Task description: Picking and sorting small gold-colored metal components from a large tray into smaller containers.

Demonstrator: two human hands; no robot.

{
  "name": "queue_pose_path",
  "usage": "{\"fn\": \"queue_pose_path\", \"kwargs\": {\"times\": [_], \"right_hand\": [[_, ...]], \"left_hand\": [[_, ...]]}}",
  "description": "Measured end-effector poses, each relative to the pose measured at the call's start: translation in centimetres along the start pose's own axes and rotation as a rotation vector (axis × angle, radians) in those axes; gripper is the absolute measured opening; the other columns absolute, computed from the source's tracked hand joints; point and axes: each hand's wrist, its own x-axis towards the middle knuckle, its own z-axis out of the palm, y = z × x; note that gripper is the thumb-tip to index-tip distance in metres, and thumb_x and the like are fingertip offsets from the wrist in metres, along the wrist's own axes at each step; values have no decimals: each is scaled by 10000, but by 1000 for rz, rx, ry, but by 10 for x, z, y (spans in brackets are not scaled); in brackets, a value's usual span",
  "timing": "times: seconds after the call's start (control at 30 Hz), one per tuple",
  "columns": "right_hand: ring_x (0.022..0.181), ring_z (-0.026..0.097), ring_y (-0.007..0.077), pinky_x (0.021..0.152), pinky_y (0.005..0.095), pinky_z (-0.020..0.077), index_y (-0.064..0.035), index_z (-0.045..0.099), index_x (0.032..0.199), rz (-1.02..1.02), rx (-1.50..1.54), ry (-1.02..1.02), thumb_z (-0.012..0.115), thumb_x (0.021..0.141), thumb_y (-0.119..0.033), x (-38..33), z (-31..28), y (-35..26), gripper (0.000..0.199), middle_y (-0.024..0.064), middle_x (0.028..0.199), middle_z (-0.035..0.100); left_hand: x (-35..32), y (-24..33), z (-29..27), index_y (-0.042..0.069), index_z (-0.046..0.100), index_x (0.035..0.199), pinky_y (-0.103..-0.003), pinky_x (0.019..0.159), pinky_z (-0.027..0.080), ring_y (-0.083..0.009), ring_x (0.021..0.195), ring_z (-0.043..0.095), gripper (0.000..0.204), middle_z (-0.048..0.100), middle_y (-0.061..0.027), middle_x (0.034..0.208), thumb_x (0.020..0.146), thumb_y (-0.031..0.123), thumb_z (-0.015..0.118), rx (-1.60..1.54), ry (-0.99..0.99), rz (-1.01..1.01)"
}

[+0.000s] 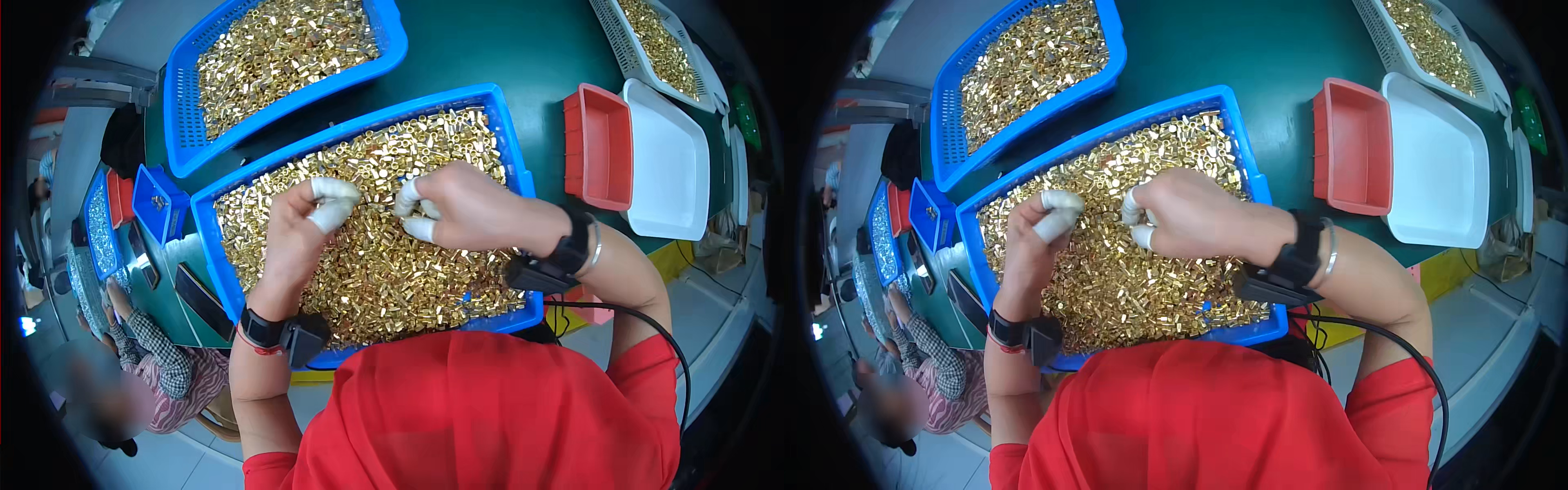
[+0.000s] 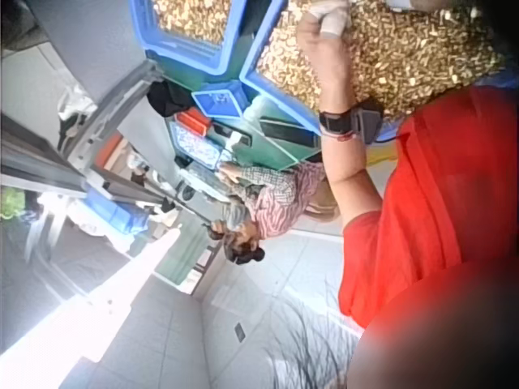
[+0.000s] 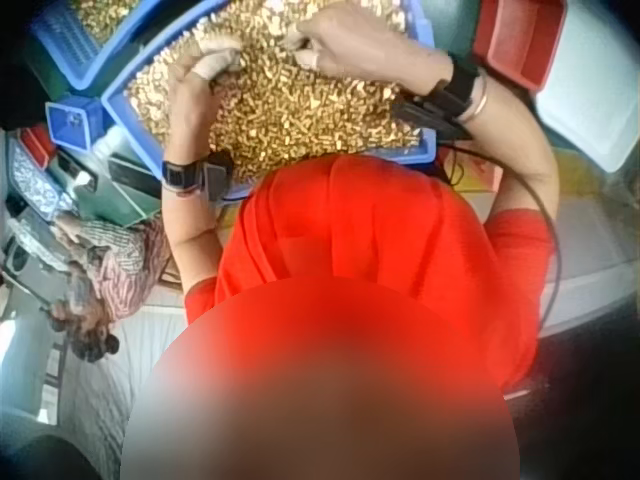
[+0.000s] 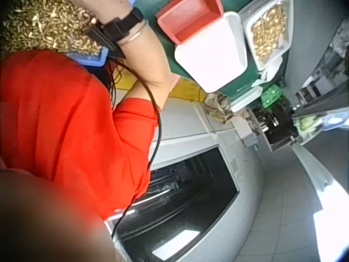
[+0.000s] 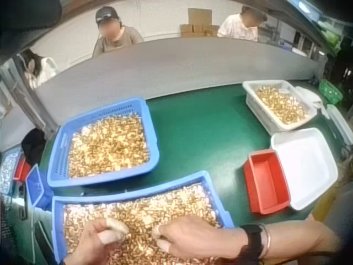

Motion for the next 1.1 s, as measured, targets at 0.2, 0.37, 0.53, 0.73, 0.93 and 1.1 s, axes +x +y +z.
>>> {"fn": "queue_pose_path", "kwargs": {"times": [0.2, 0.37, 0.53, 0.73, 0.93, 1.1], "right_hand": [[552, 530, 154, 531, 292, 446, -33, 661, 925, 304, 1107, -87, 643, 823, -180, -18, -52, 10, 179, 88, 643, 560], [557, 565, 184, 526, 322, 464, -22, 648, 890, 199, 203, 149, 644, 812, -168, 2, -22, 9, 165, 97, 658, 578], [591, 610, 252, 533, 377, 488, -29, 624, 795, 21, -280, 180, 647, 776, -140, 18, 1, 13, 115, 113, 671, 597], [616, 621, 307, 560, 421, 501, -41, 593, 735, -27, -348, 154, 645, 732, -116, 15, 7, 10, 91, 123, 678, 603], [604, 616, 314, 545, 430, 494, -44, 584, 729, -45, -366, 138, 631, 742, -102, 16, 8, 7, 75, 126, 673, 598], [628, 633, 233, 535, 369, 497, -36, 626, 798, -13, 131, 132, 591, 811, -121, 7, -8, 12, 93, 93, 688, 621]], "left_hand": [[20, 9, 37, 44, 679, 942, -317, 465, 401, -174, 486, 506, 175, 539, -46, 568, 796, 141, 669, 870, 88, 364], [26, 7, 46, 76, 680, 942, -409, 530, 472, -314, 558, 606, 170, 591, -155, 610, 788, 147, 664, 1205, 63, 455], [27, 2, 48, 72, 675, 918, -436, 535, 471, -337, 571, 612, 148, 607, -164, 624, 782, 119, 644, 1198, 107, 465], [30, 2, 46, 65, 667, 885, -440, 542, 473, -343, 556, 603, 127, 599, -166, 597, 770, 109, 635, 1144, 107, 465], [29, 3, 45, 47, 660, 879, -444, 545, 470, -356, 561, 598, 128, 584, -180, 582, 771, 103, 620, 1158, 108, 466], [17, 6, 33, 44, 662, 864, -387, 506, 460, -272, 545, 603, 117, 641, -123, 675, 777, 93, 601, 901, 95, 340]]}}
